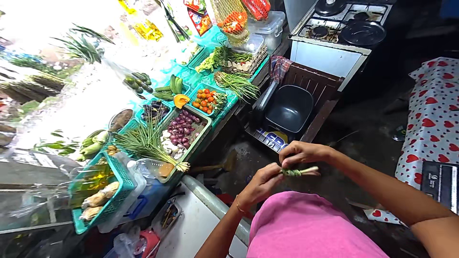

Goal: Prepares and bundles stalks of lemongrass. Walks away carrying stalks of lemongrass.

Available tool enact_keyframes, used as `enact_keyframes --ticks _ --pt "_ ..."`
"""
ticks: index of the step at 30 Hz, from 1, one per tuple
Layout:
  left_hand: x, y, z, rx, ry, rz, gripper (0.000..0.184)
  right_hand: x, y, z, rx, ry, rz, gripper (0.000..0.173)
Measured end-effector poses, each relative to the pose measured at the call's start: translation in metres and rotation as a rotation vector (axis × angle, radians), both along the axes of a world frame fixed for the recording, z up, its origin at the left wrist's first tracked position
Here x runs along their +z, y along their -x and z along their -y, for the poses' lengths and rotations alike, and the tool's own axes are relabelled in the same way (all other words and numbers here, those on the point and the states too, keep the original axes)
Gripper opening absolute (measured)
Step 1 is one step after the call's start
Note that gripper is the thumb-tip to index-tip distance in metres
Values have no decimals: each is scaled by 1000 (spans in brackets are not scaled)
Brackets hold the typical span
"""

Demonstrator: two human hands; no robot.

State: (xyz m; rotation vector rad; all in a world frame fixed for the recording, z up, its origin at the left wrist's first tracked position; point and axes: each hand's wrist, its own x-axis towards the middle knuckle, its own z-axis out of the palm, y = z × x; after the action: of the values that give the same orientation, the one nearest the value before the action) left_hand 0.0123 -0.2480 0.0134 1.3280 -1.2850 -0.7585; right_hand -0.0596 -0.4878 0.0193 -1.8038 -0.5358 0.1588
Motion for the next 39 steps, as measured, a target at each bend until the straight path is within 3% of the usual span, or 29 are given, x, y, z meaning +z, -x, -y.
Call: enact_keyframes --ticks 3,6,7,9,11,14,17,20,22,23,26,29,31,39 --pt "10 -8 5 276 81 38 21 -24 5 -37 -191 -542 -221 18" --pt "1 -18 10 571 10 273 22 -28 12 -81 -468 -615 -372 24" --pt "-4 -19 11 633 -18 347 23 -28 13 -88 -507 -516 -374 26" --pt "-13 -21 12 689 -110 493 24 -25 17 -87 -509 -113 -305 31" --pt "-14 -17 13 627 -272 600 25 -12 19 -78 -482 335 -203 34" --pt "-2 -9 18 442 -466 633 23 -3 19 -65 -498 665 171 26" --pt "11 -12 18 284 -485 583 27 -5 13 -47 -500 722 443 24" --pt "16 -25 13 228 -420 513 24 -22 8 -40 -547 581 424 37" --pt "6 -31 11 317 -312 383 23 -31 7 -45 -640 502 403 38" --pt "-1 -34 12 371 -246 243 21 -34 6 -49 -711 480 417 38" --pt "-10 -33 20 498 -99 -446 18 -41 0 -63 -883 462 459 34" --pt "-10 -27 30 648 -72 -792 19 -45 -4 -73 -994 483 505 28" --pt "-14 -21 35 716 -14 -796 14 -47 -6 -77 -1017 504 533 28" --pt "-32 -11 53 976 142 -335 15 -46 -11 -90 -1053 503 527 29"
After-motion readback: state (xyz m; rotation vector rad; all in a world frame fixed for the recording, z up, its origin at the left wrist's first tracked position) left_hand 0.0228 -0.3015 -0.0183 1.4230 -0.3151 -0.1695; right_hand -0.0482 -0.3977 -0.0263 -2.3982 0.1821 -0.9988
